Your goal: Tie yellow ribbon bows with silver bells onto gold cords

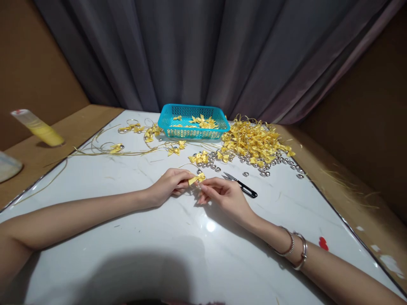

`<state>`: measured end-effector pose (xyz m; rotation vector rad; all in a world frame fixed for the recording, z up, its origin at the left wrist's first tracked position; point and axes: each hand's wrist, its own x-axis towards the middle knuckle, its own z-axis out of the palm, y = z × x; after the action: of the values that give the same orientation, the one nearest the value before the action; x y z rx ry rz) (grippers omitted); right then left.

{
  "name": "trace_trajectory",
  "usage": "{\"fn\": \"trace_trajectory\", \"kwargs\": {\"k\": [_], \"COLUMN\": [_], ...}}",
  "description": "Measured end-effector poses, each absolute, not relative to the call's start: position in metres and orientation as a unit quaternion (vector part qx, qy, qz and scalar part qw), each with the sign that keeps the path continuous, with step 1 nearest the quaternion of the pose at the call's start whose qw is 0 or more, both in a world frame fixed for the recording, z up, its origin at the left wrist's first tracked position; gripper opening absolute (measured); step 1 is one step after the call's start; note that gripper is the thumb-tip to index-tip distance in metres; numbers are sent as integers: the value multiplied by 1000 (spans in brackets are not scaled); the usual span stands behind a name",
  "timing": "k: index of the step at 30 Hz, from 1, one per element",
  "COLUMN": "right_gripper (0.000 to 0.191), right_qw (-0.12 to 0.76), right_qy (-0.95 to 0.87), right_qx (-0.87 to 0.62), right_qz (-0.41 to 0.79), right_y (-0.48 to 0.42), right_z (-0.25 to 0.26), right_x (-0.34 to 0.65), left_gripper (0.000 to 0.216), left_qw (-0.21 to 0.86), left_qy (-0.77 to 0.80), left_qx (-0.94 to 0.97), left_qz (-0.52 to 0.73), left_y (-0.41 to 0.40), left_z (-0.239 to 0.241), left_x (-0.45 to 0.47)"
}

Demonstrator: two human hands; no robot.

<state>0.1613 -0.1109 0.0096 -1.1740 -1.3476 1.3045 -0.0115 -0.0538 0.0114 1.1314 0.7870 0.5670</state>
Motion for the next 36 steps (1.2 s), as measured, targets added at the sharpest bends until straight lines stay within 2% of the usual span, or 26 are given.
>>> {"fn": "trace_trajectory", "kwargs": {"k": [6, 20, 36], "right_gripper": [16, 19, 18], "right_qw": [438, 417, 435], "right_qy": [-569, -581, -581], "right_qx": [-481, -514, -516], "right_qz": [503, 474, 456], "right_y": [-112, -113, -115], "right_z": [12, 13, 17], "right_x": [162, 162, 164], "left_gripper": [22, 22, 20], "left_qw": [750, 738, 716], "left_qy": [362, 367, 368], "left_qx": [492, 510, 538], "left_qz": [253, 246, 248], "left_y": [-53, -54, -54], "left_z": [13, 13, 11], "left_x": [-11, -10, -10]}}
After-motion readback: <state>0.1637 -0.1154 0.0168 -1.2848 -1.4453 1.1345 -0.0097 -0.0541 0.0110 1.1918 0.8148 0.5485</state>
